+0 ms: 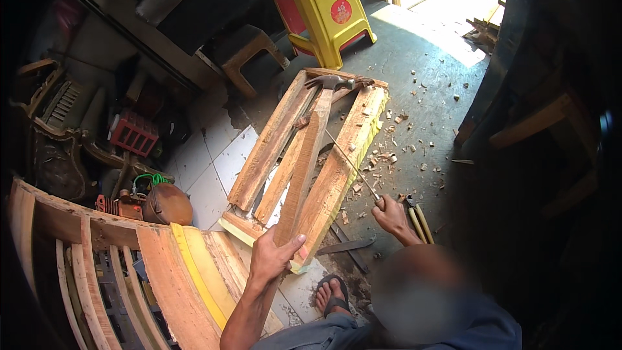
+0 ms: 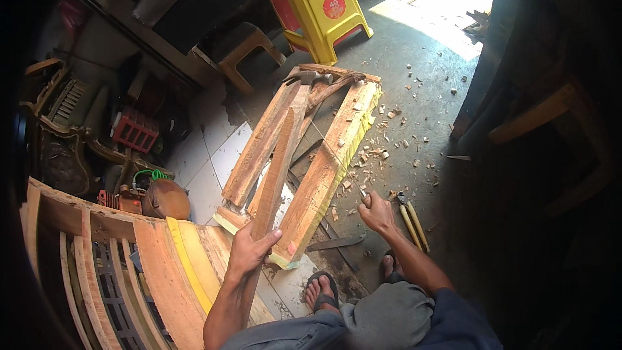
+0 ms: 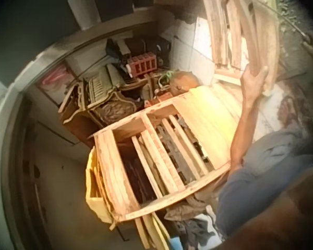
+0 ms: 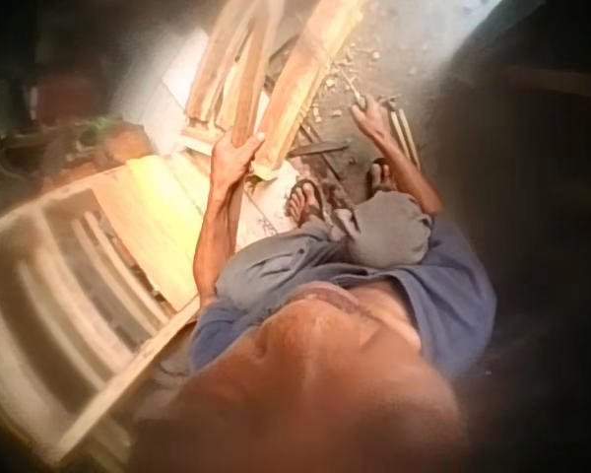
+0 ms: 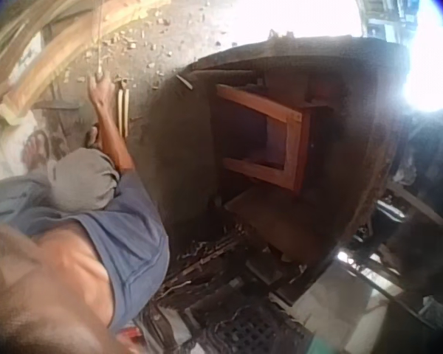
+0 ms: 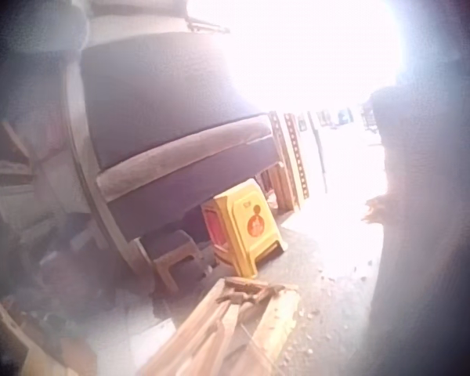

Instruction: The person sits on the floor and uses a knife and a hammer to shape a thin wooden stick. They repeatedly tap the knife with the hammer to shave and refine the wood's edge.

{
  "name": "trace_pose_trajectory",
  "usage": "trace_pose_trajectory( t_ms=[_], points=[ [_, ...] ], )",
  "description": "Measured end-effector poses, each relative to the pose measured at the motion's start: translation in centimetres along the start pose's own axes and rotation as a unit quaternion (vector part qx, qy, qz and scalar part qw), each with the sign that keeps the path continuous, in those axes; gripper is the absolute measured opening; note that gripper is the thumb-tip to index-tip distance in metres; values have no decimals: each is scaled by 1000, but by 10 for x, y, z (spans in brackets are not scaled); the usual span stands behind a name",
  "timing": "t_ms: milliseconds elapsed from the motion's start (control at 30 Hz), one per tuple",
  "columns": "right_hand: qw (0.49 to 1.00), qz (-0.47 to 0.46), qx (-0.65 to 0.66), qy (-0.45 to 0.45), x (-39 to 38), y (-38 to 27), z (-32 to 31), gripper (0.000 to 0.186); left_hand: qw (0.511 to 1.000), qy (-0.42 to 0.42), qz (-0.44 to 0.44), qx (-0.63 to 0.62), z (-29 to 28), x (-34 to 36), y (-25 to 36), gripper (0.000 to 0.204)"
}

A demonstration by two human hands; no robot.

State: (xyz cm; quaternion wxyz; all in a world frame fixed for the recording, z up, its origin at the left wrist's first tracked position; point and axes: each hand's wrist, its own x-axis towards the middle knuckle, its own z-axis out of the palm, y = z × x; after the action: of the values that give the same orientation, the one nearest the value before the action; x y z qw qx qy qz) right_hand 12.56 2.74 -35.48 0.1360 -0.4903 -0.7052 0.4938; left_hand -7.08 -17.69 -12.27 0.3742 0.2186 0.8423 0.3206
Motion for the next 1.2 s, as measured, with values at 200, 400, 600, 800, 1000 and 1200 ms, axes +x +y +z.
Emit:
trace_pose_trajectory(
  t_ms=[200,400,600,800,1000,1200],
  points=[
    [981,81,117,135,-45,-10,-45,41,954,45,47,293,-51,16,27,60],
    [990,-30,105,90,-47,-40,-60,33,796,28,54,602,-87,0,139,45],
    [984,-95,148,-27,-47,-75,-38,44,611,-25,89,786,-76,10,188,37],
    [977,-152,105,-105,-64,-90,-10,35,410,1,116,905,-60,8,204,41],
    [961,-262,35,-84,-61,-65,8,39,501,65,143,851,-88,-48,265,42],
    [917,-379,64,-112,-87,-153,-9,27,462,16,-16,886,-66,-101,253,28]
  ],
)
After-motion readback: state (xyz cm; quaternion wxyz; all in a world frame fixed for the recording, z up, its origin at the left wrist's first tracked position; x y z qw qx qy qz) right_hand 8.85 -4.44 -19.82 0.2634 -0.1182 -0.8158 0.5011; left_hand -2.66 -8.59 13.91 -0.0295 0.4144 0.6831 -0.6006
